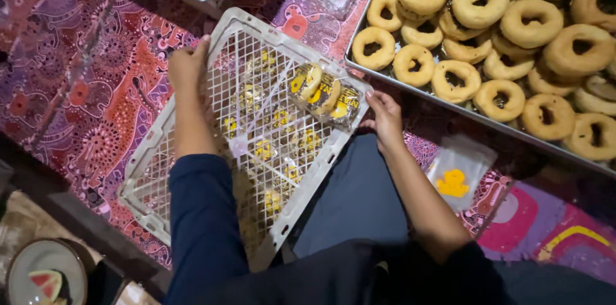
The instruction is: The person sits on a patterned mat and repeatedly picks donuts from a metal tray, places them into clear plastic bags, and sets the filled bags into a white plastic crate. The person handles both plain and chocolate-topped donuts.
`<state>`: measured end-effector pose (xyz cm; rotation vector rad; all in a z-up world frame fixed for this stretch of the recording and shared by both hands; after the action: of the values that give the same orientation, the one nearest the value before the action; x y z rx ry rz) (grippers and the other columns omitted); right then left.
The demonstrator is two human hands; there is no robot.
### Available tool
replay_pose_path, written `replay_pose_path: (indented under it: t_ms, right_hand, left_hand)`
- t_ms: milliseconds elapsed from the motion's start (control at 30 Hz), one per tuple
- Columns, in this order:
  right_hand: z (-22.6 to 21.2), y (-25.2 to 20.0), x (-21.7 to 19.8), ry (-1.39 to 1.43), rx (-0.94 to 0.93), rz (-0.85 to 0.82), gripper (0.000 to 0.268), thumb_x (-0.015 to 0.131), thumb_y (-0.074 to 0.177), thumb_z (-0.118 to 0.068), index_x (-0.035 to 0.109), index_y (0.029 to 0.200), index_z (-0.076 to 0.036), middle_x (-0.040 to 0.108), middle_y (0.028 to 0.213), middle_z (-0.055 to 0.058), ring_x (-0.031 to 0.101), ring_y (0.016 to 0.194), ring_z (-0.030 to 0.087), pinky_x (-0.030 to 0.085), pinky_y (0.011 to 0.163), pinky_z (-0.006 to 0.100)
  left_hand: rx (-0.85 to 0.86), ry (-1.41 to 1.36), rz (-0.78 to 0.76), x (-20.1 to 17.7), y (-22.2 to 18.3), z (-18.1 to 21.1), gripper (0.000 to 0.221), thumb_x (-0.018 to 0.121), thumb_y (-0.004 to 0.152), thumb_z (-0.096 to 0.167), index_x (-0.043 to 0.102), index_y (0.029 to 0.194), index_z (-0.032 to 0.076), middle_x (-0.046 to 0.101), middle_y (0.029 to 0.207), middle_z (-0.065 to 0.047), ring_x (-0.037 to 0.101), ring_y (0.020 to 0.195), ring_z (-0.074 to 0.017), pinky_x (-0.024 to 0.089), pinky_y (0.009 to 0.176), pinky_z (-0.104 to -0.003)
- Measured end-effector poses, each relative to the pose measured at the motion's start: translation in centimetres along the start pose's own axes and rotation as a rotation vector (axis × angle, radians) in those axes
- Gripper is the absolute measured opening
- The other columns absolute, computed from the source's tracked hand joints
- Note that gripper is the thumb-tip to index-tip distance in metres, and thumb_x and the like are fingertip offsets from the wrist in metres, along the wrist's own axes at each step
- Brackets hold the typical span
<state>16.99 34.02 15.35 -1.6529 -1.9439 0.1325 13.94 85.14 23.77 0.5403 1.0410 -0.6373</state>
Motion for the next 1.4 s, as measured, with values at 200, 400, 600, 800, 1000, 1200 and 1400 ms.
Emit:
replay_pose_path:
  t_ms: [200,400,600,800,1000,1200,1400]
  right_hand:
    - [-0.4,-1.0,-1.1,-0.009,0.007,-0.044,0.025,0.061,0.105,-0.027,0.067,0.121,-0.008,0.071,0.094,0.002,0.067,0.075,0.009,0.057,0.061,0.025]
    - [0.0,-1.7,-0.4,0.03,0.008,-0.031,0.028,0.058,0.104,-0.028,0.065,0.124,-0.011,0.072,0.108,-0.003,0.069,0.092,0.006,0.059,0.072,0.024]
    - [-0.5,-1.5,-0.4,-0.034,0.01,0.007,0.029,0.057,0.106,-0.029,0.066,0.127,-0.011,0.07,0.111,-0.003,0.065,0.093,0.005,0.054,0.071,0.022]
    - [-0.1,-1.0,-0.4,-0.01,-0.014,-0.006,0.024,0.061,0.106,-0.026,0.066,0.124,-0.01,0.07,0.108,-0.003,0.067,0.09,0.006,0.055,0.07,0.024]
    - [-0.1,-1.1,-0.9,-0.003,-0.004,-0.04,0.024,0.061,0.104,-0.025,0.066,0.121,-0.009,0.072,0.104,-0.002,0.069,0.087,0.006,0.057,0.07,0.024]
    - [0.7,-0.4,-1.2,-0.022,-0.024,-0.044,0.023,0.062,0.105,-0.025,0.067,0.119,-0.008,0.073,0.098,0.0,0.067,0.076,0.008,0.054,0.062,0.023]
    - [0.7,0.1,-1.5,-0.022,-0.046,-0.085,0.024,0.064,0.105,-0.023,0.066,0.119,-0.005,0.07,0.09,0.001,0.065,0.072,0.009,0.057,0.063,0.025]
  left_hand:
    - [0.191,-0.188,0.314,-3.2,-4.8,1.6,0.041,0.062,0.104,0.048,0.072,0.106,0.008,0.074,0.098,-0.016,0.071,0.089,-0.0356,0.053,0.077,-0.049]
    - [0.307,0.016,0.155,-4.0,-6.3,-1.5,0.043,0.068,0.105,0.045,0.068,0.097,0.004,0.067,0.098,-0.02,0.063,0.089,-0.0411,0.049,0.075,-0.051]
    - [0.368,0.101,0.074,-3.2,-5.8,-0.4,0.068,0.081,0.092,0.063,0.062,0.08,-0.001,0.063,0.083,-0.02,0.06,0.074,-0.0382,0.047,0.067,-0.051]
    - [-0.025,-0.303,-0.213,-2.7,-3.9,-3.1,0.048,0.089,0.084,0.05,0.068,0.081,0.006,0.067,0.073,-0.011,0.057,0.057,-0.0155,0.044,0.054,-0.039]
    - [0.06,-0.23,-0.153,-2.9,-5.1,-2.2,0.043,0.087,0.086,0.044,0.066,0.09,0.007,0.069,0.078,-0.008,0.063,0.059,-0.016,0.05,0.049,-0.037]
    - [0.086,-0.142,-0.153,-3.7,-6.6,-1.5,0.038,0.083,0.097,0.041,0.067,0.102,0.007,0.063,0.07,-0.004,0.057,0.059,-0.0176,0.043,0.052,-0.036]
    - [-0.225,-0.534,-0.525,-0.9,-4.9,-3.5,0.029,0.077,0.098,0.037,0.071,0.1,0.008,0.056,0.075,-0.001,0.048,0.06,-0.0135,0.039,0.051,-0.034]
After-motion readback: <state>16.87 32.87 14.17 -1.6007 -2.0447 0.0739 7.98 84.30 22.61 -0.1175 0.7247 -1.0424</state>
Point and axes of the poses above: each hand's wrist, its own y-axis towards the middle knuckle, its own x-axis out of the palm, z = x × y, the point moved 6 cm from there along y, towards the middle knuckle
